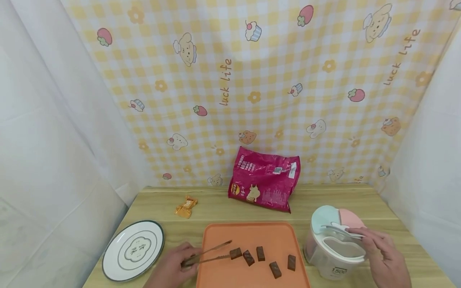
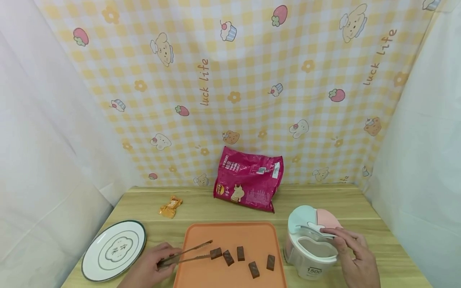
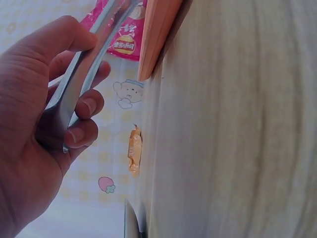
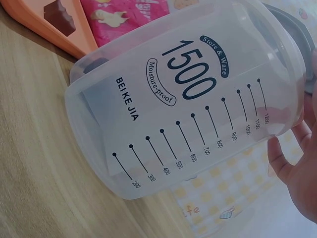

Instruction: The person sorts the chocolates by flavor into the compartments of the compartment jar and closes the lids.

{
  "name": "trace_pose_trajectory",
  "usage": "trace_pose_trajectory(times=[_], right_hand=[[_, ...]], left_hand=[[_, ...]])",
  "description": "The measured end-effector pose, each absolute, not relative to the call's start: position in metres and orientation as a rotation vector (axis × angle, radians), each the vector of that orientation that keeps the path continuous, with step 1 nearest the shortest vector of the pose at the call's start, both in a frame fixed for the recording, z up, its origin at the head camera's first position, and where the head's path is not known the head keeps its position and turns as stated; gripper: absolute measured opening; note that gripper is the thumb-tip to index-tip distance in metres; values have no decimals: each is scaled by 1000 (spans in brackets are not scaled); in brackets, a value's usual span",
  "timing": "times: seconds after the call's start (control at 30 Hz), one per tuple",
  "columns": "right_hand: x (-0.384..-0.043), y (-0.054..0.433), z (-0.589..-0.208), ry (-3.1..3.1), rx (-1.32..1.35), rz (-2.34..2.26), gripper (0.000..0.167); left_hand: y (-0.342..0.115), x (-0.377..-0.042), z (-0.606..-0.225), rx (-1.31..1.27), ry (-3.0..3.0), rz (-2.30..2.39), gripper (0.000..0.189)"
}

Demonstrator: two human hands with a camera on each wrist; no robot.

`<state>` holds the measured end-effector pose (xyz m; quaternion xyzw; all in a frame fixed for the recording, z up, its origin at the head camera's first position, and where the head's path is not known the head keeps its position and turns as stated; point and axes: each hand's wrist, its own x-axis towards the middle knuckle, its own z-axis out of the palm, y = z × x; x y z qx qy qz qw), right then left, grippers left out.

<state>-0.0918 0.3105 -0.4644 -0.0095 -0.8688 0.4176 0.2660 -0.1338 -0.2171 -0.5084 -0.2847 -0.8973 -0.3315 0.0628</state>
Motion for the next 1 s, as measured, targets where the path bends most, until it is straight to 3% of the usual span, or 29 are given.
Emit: trace_pose_trajectory(times=[0.47,1.0], right_hand=[[-92,309,-465,-2331,-47,1124,27],[-93,307,-467,-2294,-40,1148,26]], left_hand=[[-219,-136,-508,-962,-2747,-924,21],[-218,-135,-505,-1000,-2663,-878,24]])
